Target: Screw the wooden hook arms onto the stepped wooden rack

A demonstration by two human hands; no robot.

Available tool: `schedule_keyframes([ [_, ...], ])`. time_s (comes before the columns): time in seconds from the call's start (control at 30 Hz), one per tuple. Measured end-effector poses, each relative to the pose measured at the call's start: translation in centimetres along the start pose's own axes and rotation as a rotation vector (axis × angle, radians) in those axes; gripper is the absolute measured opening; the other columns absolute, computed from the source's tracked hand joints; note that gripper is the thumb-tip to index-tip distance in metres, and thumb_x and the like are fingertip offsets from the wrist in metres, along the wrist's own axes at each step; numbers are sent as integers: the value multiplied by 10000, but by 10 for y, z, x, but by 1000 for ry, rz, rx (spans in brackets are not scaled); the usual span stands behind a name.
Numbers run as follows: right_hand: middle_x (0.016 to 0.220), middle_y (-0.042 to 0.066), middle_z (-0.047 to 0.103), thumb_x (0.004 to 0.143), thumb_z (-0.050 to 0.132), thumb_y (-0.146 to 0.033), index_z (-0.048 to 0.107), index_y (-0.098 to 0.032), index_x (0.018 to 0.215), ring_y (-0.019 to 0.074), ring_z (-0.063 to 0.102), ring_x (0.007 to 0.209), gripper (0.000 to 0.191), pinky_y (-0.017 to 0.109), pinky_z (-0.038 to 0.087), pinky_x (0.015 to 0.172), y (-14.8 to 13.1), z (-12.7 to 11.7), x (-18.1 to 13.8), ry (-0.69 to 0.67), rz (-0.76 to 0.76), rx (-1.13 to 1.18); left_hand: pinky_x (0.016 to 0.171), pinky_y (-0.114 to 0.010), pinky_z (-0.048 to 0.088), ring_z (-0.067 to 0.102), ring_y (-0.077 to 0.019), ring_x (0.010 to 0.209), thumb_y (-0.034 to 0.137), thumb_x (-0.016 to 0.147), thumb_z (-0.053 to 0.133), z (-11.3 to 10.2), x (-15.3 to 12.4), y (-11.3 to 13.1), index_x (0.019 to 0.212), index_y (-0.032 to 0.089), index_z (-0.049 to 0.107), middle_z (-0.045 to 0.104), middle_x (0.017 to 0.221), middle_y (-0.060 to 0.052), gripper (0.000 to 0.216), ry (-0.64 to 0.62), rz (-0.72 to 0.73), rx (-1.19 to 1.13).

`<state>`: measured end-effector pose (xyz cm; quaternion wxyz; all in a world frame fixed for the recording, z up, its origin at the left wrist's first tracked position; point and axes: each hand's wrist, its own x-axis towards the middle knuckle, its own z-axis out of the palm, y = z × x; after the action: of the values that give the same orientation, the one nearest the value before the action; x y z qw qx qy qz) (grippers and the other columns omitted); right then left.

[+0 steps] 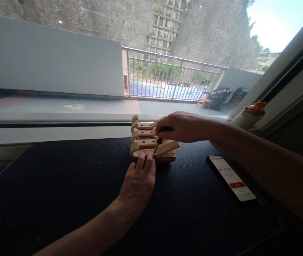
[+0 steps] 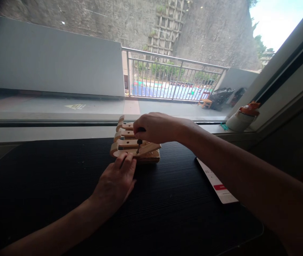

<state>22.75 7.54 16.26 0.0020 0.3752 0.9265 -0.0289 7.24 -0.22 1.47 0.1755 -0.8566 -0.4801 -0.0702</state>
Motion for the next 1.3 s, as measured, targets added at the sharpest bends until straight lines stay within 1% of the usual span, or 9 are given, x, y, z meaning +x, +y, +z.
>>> schedule_keyframes([
  [0.3, 652, 20, 577, 811, 397, -428, 640, -173, 815, 84, 395, 535, 352, 241, 253, 532, -1, 3, 1, 24, 103, -57, 850, -380, 455, 348, -302, 1208, 199, 826, 435, -2, -1, 0, 1266, 66, 419, 402, 1333, -157, 460, 7, -5, 3],
  [0.47, 688, -3, 598, 774, 462, -425, 631, -233, 958, 80, 408, 532, 315, 234, 250, 533, -4, -4, -2, 11, 83, -14, 849, -380, 451, 342, -299, 1214, 185, 823, 434, -3, -1, -1, 1269, 70, 415, 388, 1343, -163, 461, 16, -2, -1],
  [0.6, 679, -4, 601, 792, 438, -367, 649, -211, 866, 79, 414, 545, 272, 233, 263, 547, -4, -4, -1, -18, 15, 7, 841, -379, 454, 345, -298, 1211, 171, 816, 444, -2, -1, -1, 1266, 77, 423, 391, 1340, -165, 461, 13, -5, -1],
  [0.67, 680, 2, 596, 803, 420, -364, 646, -196, 817, 77, 400, 544, 283, 233, 267, 553, -4, -1, 0, -2, 7, -17, 847, -382, 453, 344, -302, 1210, 179, 817, 445, -1, -1, -1, 1268, 69, 419, 396, 1335, -165, 465, 8, -8, -4],
  [0.8, 639, 13, 567, 825, 376, -403, 638, -179, 780, 80, 353, 520, 348, 241, 251, 541, -3, 7, 2, 30, 74, -88, 856, -388, 452, 338, -309, 1214, 192, 821, 442, -1, -1, 0, 1275, 59, 405, 393, 1335, -163, 475, 7, -9, -10],
  [0.9, 654, 27, 573, 833, 356, -427, 638, -177, 787, 87, 368, 532, 380, 244, 255, 547, -3, 8, 1, 46, 101, -113, 852, -385, 454, 337, -310, 1214, 187, 820, 439, -1, -1, 0, 1273, 52, 407, 392, 1335, -167, 474, 4, -7, -3],
  [1.1, 721, 5, 611, 748, 498, -440, 622, -250, 978, 94, 430, 560, 323, 236, 251, 547, -3, -1, -2, 18, 101, -72, 841, -380, 457, 342, -300, 1214, 166, 817, 433, -1, -1, 0, 1275, 67, 410, 385, 1345, -164, 469, 17, -7, 10],
  [1.2, 718, -2, 617, 767, 477, -385, 638, -243, 918, 94, 441, 575, 262, 237, 259, 561, -2, -2, -2, -11, 51, -57, 835, -375, 459, 352, -299, 1207, 166, 818, 429, -1, -1, -1, 1274, 76, 416, 393, 1340, -161, 464, 14, -4, 12],
  [1.3, 727, 6, 615, 785, 448, -371, 638, -225, 870, 94, 441, 584, 255, 234, 269, 565, -2, 1, 0, 0, 28, -57, 838, -379, 458, 354, -305, 1205, 178, 820, 429, -1, 0, -1, 1271, 66, 418, 400, 1334, -163, 464, 9, -8, 6],
])
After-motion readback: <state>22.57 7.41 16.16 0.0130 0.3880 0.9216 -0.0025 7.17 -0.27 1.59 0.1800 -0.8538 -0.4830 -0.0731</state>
